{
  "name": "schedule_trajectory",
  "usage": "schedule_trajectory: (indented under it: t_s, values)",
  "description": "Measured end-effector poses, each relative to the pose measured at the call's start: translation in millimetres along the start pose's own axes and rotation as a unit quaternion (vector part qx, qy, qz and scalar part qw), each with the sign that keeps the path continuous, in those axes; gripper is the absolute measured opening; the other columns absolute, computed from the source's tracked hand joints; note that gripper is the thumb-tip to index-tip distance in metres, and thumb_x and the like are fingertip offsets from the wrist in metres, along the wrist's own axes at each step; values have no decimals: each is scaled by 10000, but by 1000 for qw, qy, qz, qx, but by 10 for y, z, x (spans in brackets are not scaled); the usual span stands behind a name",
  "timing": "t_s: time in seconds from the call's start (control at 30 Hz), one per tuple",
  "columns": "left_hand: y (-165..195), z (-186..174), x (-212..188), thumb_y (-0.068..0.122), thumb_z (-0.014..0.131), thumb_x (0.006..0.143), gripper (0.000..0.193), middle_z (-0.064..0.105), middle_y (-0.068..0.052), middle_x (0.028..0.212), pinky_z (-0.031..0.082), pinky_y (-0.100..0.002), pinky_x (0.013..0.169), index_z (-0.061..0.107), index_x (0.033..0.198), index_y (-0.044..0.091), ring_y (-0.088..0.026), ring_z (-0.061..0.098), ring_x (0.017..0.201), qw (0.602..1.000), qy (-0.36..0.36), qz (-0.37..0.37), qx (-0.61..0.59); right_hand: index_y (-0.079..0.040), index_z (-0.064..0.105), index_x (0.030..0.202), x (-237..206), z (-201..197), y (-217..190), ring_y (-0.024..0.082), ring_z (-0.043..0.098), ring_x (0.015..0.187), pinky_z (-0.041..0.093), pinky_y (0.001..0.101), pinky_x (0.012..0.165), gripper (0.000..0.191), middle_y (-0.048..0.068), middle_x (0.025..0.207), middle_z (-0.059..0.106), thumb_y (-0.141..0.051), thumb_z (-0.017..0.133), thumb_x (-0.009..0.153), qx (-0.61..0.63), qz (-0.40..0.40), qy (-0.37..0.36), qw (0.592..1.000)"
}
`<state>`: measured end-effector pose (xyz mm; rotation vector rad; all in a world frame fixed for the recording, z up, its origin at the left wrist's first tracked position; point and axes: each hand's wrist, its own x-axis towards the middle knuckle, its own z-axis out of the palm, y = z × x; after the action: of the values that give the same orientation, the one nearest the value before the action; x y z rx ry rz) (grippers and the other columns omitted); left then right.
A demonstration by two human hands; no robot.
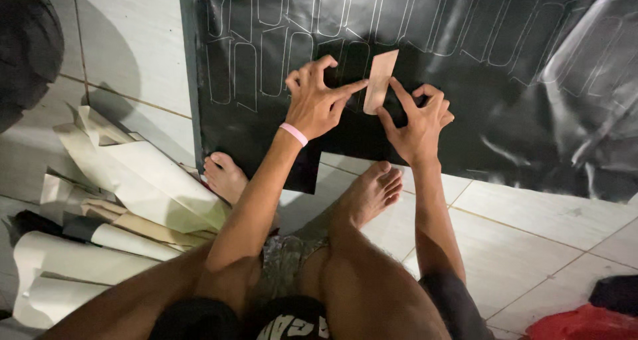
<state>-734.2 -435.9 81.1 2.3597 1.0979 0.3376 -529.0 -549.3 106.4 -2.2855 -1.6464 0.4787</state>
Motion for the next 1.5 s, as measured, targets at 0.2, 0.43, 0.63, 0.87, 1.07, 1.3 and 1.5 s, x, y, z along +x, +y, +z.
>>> schedule_trajectory:
  t_s: [0.2, 0.43, 0.63, 0.87, 1.07, 1.3, 1.5]
  values:
    - [17, 52, -3, 279, 705, 958, 390, 422, -91, 1422, 260, -556, 1018, 724, 1301, 462, -356, 368, 1299, 1000, -3, 8, 17, -320, 671, 1435, 21, 2, -2, 279, 471, 1116, 323, 458, 952, 635, 76, 1217, 472, -406, 895, 848, -2, 7, 3, 1000]
    - [113, 71, -9, 428, 787, 900, 380, 429, -102, 1432, 268, -571, 998, 726, 1275, 426, -349, 373, 1298, 1000, 16, -8, 11, -343, 665, 1430, 50, 6, -3, 284, 462, 1090, 330, 469, 925, 633, 79, 1192, 457, -417, 887, 842, -10, 20, -16, 1000]
    - [255, 152, 51, 376, 764, 876, 359, 496, -90, 1387, 333, -555, 972, 745, 1228, 305, -318, 501, 1314, 999, 6, -35, 29, -353, 637, 1467, 22, 54, 18, 284, 449, 1084, 328, 477, 913, 638, 74, 1211, 457, -395, 876, 877, -12, 24, -19, 999]
    - [1017, 771, 342, 275, 603, 1049, 486, 518, -242, 1506, 457, -405, 987, 606, 1388, -72, -341, 549, 1267, 952, -92, 7, 292, -199, 637, 1378, 241, -187, 168, 318, 465, 1235, 391, 468, 1090, 374, 118, 1307, 448, -239, 691, 1011, 189, 43, 98, 976]
    - [1481, 1269, 276, -22, 736, 879, 644, 487, -183, 1528, 509, -350, 928, 517, 1484, 10, -281, 575, 1229, 731, -187, -23, 656, -82, 691, 1249, 583, -546, 40, 364, 571, 1157, 453, 446, 1061, 312, 165, 1247, 647, -36, 604, 953, 135, -186, -111, 967]
    - [1423, 1449, 355, -79, 682, 869, 671, 445, -140, 1557, 526, -343, 831, 472, 1493, 51, -237, 555, 1264, 717, -215, -47, 661, -169, 768, 1074, 769, -705, -232, 318, 710, 929, 563, 425, 824, 240, 81, 976, 745, -76, 684, 871, 59, -254, -233, 937]
    - [1365, 1180, 399, -162, 767, 812, 545, 617, -187, 1404, 573, -423, 876, 652, 1331, -42, -318, 629, 1184, 736, -293, 125, 597, -122, 755, 1050, 966, -786, -214, 272, 721, 923, 563, 417, 864, 149, 41, 1014, 758, -126, 746, 901, 47, -322, -151, 933]
